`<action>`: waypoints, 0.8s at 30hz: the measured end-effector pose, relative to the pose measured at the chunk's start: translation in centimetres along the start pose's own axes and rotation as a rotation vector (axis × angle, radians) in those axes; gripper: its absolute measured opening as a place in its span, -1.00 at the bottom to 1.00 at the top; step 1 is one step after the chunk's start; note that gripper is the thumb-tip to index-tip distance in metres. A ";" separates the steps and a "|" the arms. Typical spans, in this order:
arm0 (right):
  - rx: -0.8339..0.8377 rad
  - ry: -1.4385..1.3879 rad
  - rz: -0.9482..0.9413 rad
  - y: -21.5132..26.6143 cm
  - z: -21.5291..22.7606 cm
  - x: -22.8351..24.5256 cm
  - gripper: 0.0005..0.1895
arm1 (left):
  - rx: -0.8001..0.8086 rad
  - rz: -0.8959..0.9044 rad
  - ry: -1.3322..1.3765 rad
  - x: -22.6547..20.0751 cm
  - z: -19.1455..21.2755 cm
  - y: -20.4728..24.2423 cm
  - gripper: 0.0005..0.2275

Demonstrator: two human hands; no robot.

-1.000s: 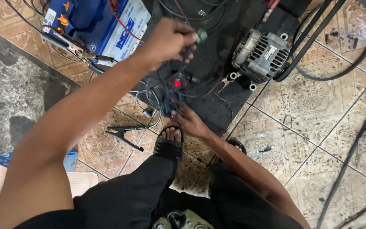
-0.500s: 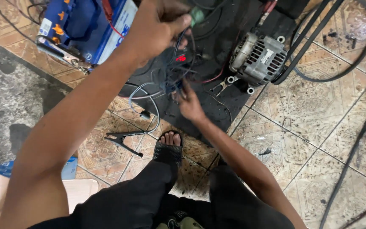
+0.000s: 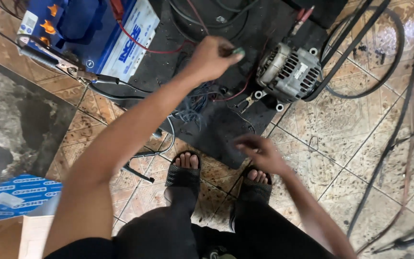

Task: The person unpacks a car alternator from a black plastic bag and places it on a workbench. They then connect wires from a battery and a multimeter to the alternator terminals to test its electrical output.

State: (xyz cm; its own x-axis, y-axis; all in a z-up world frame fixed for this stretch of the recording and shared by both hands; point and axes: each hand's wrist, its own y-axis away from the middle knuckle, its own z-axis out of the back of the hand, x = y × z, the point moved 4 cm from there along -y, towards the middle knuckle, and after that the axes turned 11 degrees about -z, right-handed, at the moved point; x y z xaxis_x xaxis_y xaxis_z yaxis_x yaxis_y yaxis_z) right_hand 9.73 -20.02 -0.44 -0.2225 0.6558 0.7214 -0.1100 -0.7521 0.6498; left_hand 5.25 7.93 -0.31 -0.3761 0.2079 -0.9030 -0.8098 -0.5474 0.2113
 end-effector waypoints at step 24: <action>-0.760 0.487 0.312 -11.0 17.7 3.0 -0.02 | 0.131 -0.011 0.103 4.9 -7.1 -11.6 -0.70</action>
State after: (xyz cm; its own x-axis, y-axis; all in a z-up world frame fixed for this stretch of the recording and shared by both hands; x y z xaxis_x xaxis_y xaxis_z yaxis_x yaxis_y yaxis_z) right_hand 27.42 -8.62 -1.12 -0.7081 0.4485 0.5454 -0.5395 -0.8420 -0.0080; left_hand 16.02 9.50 -9.85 -0.3242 0.1257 -0.9376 -0.8680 -0.4335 0.2420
